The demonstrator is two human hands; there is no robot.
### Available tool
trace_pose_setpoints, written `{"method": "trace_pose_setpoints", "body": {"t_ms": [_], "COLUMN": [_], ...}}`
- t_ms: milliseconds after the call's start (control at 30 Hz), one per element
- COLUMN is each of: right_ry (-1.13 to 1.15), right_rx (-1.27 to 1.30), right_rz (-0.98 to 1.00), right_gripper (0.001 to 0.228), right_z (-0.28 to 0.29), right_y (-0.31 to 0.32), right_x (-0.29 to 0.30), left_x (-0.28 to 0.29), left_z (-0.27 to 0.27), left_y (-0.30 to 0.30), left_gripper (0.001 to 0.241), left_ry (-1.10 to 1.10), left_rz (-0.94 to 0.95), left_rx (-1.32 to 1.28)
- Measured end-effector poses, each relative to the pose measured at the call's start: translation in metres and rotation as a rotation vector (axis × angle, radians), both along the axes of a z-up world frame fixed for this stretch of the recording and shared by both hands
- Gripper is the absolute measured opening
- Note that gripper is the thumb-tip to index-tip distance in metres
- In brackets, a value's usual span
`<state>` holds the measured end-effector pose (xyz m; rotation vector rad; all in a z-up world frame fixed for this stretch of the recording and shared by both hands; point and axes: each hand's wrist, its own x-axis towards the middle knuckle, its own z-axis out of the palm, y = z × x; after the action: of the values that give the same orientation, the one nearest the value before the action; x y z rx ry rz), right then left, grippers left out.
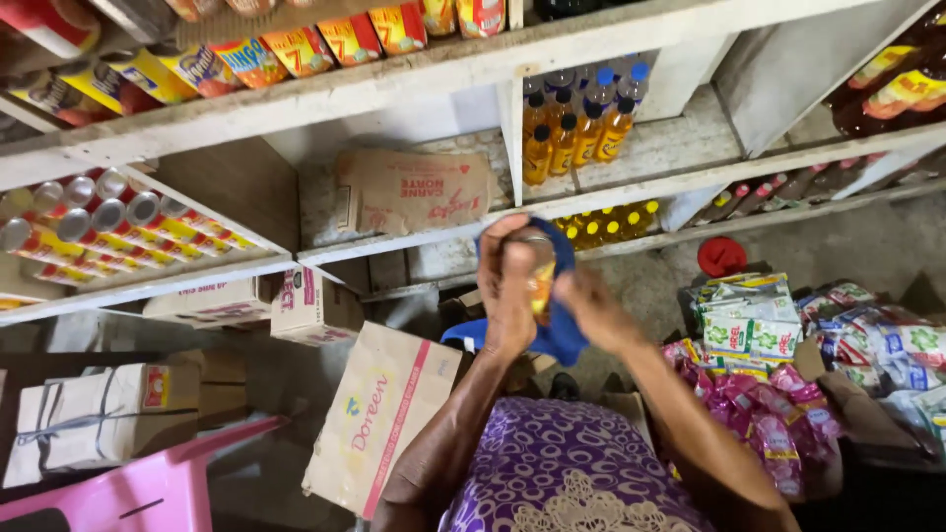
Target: Wiping canned food with a blue cloth and arranging them on shelves.
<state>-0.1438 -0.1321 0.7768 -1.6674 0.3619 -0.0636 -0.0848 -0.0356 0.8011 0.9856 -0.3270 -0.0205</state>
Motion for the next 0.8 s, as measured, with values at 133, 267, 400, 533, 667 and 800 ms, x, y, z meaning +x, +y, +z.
{"method": "trace_pose_setpoints", "body": {"t_ms": [133,267,400,533,667,800], "right_ry": [-0.346,-0.485,-0.278,-0.029,0.098,-0.308], "right_rx": [-0.194,-0.287,-0.458,0.854,0.362,-0.844], "right_rz": [0.037,-0.009,-0.073,-0.441,-0.469,-0.265], "right_gripper": [0.076,0.074,0.051,0.052,0.069,0.047], "right_z": [-0.051,0.002,-0.164,-0.013,-0.048,-0.117], "right_y": [-0.004,0.015,-0.026,0.007,0.003,0.024], "right_x": [-0.002,0.006,0.025,0.030,0.018,0.002], "left_x": [0.007,-0.013,-0.003,0.013,0.005,-0.011], "left_z": [0.001,0.007,-0.018,-0.019,-0.027,-0.039], "left_y": [0.003,0.002,0.002,-0.004,0.001,0.011], "left_gripper": [0.061,0.034,0.039,0.052,0.047,0.063], "left_ry": [-0.030,-0.064,-0.024,-0.126,-0.043,-0.263], "left_rz": [0.107,0.029,-0.055,-0.085,0.143,0.046], "left_rx": [0.271,0.385,0.259,0.153,0.331,0.307]}}
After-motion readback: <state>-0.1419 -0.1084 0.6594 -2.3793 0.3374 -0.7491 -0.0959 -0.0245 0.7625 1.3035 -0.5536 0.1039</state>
